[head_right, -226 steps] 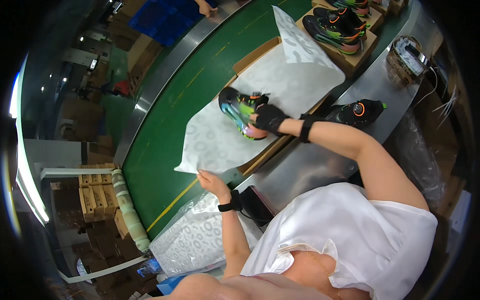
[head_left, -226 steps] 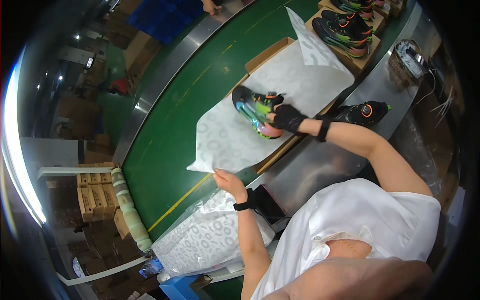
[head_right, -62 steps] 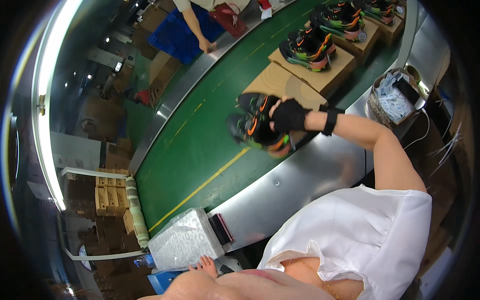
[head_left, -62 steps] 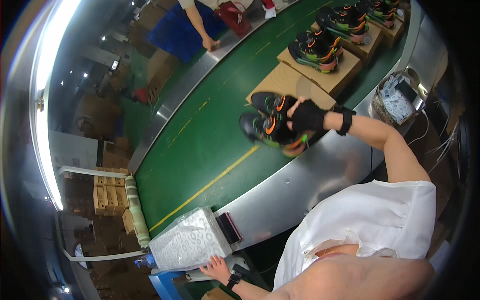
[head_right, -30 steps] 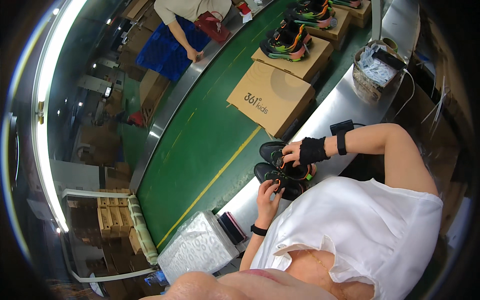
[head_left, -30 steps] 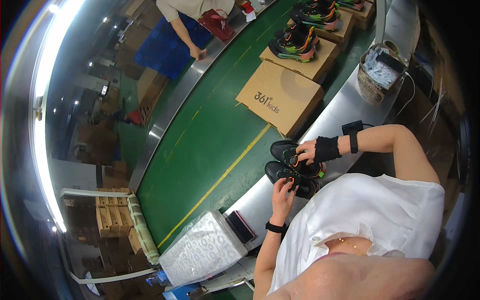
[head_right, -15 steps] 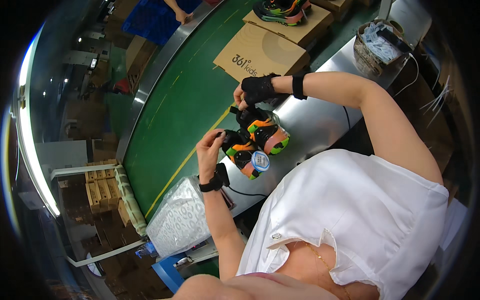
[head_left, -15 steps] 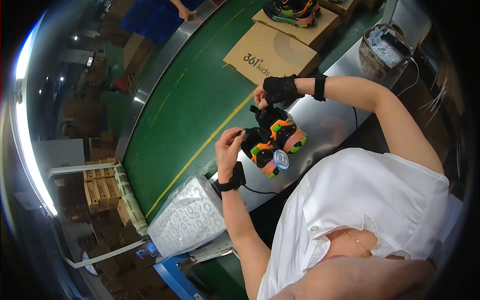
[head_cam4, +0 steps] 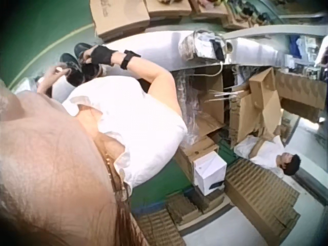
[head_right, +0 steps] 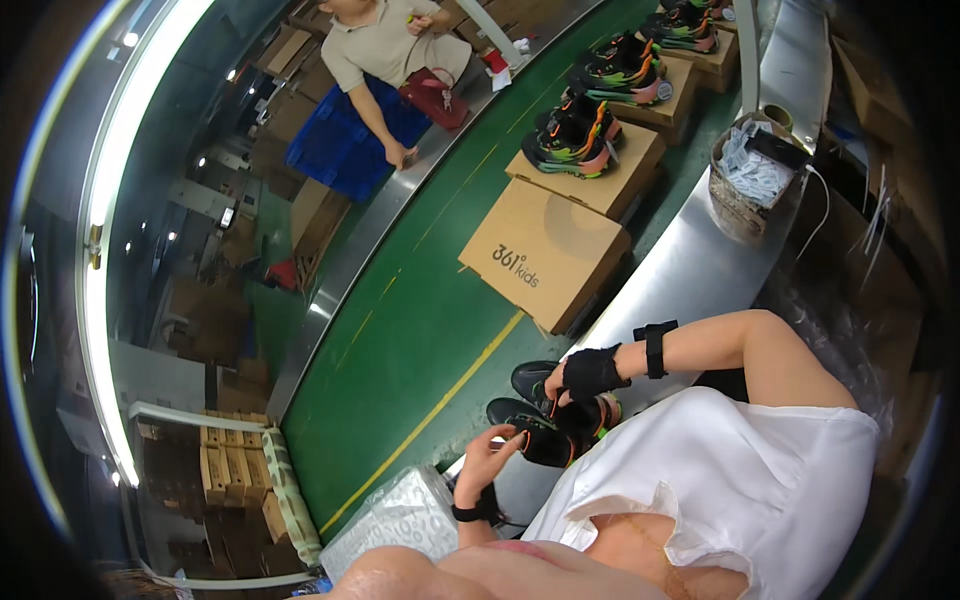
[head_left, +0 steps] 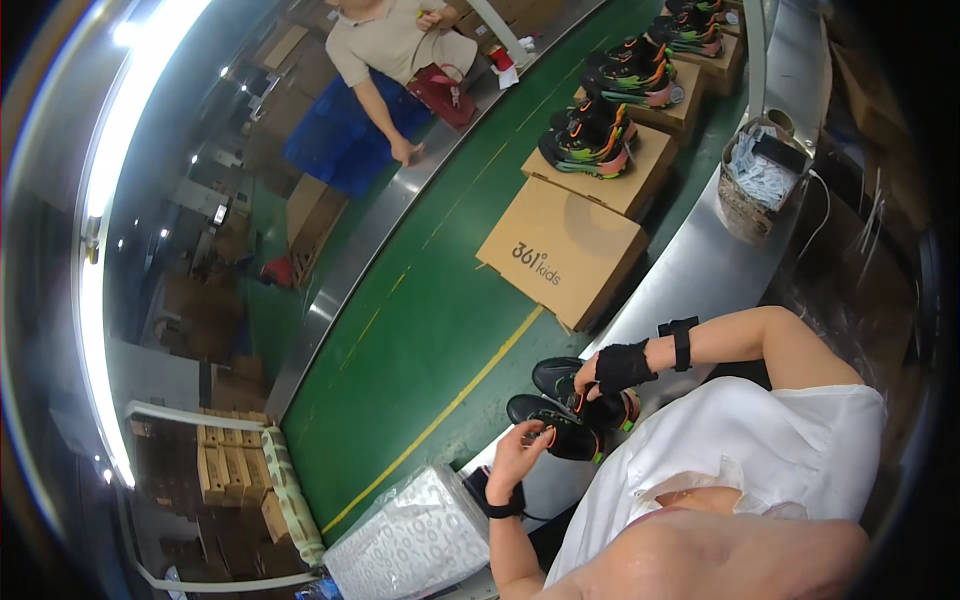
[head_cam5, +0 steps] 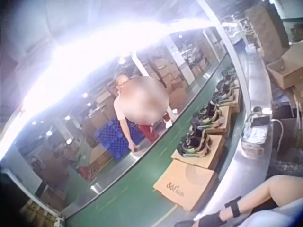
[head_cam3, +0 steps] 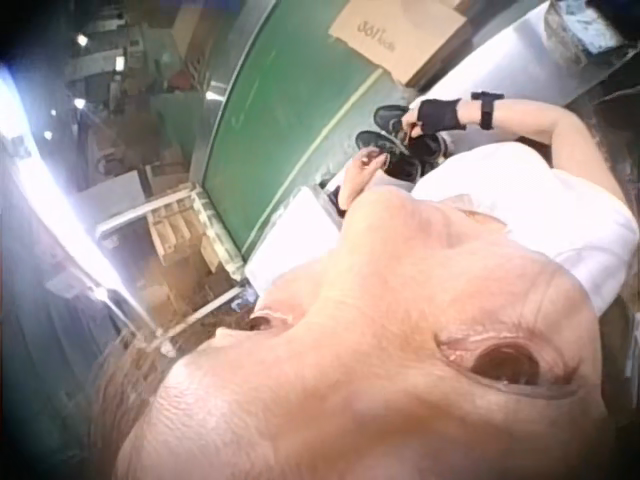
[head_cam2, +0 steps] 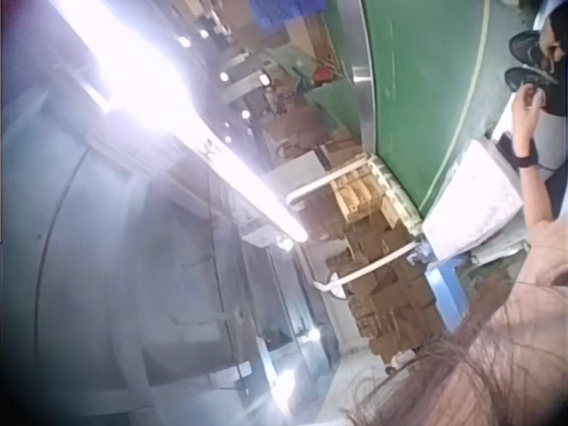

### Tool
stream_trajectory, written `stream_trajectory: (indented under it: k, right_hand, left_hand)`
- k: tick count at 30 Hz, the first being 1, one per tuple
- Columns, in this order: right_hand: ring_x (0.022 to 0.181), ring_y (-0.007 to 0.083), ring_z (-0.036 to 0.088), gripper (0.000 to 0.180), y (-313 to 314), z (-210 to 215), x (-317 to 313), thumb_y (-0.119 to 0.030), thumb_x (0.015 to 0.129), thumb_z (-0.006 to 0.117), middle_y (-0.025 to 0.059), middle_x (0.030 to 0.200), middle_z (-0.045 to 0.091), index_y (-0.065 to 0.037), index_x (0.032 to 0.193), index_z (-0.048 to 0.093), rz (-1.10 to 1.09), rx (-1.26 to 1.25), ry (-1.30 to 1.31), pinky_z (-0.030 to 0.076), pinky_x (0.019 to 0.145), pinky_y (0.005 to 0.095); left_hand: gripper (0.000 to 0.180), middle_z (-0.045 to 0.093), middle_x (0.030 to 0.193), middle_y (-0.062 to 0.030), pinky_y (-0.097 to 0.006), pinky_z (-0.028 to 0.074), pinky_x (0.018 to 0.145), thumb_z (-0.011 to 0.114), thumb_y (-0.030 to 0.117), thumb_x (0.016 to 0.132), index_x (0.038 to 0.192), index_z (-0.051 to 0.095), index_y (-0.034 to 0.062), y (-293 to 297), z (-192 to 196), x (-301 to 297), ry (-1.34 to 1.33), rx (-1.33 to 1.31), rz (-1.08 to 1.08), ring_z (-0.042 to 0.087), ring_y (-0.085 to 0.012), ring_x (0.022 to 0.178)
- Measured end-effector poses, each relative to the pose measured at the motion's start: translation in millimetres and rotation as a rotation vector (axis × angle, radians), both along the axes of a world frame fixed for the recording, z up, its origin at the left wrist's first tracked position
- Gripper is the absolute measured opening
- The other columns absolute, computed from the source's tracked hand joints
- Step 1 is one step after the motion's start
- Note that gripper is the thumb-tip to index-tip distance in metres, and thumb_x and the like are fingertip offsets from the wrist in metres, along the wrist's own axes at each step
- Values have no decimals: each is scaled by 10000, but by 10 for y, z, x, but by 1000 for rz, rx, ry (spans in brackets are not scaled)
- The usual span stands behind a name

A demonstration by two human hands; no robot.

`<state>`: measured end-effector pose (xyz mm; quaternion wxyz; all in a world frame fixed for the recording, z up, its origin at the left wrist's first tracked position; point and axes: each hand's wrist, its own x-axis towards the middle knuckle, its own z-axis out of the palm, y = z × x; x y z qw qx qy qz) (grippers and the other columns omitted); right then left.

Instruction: The recorder is packing athletic shoes into boxes on an assembly line.

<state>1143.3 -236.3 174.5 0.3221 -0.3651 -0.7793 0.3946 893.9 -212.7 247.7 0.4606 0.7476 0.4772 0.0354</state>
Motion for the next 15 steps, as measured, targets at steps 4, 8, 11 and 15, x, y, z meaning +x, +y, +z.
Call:
stream_trajectory:
  k: [4,8,11,15]
  right_hand:
    - [707,238,590,238,303,-121,579,-260,668,579,94,752,609,-87,832,595,-347,82,-38,460,635,313]
    - [669,124,556,130,631,-170,1568,-145,703,577,71,704,590,-45,786,584,-886,-96,98,445,631,267]
    - [685,150,557,168,844,-396,2266,-181,701,584,77,704,590,-32,778,577,-1141,-31,184,442,657,275]
    - [659,260,548,291,1034,-633,2884,-257,701,606,113,642,560,22,754,542,-1715,-235,218,439,633,325]
  left_hand:
    - [368,588,890,-118,-252,462,655,597,201,769,1047,515,-26,596,-57,351,-17,184,-15,567,-147,794]
    - [574,486,1079,-187,-295,484,661,559,265,801,1196,327,-81,1117,-348,838,-253,-89,14,542,-207,905]
    - [693,384,1165,-238,-392,485,710,479,413,821,1245,226,-73,1391,-567,1132,-156,-327,165,472,-316,1014]
    - [638,436,1100,-172,-487,467,682,484,460,800,1129,322,-62,1640,-860,1408,-243,-665,211,496,-313,952]
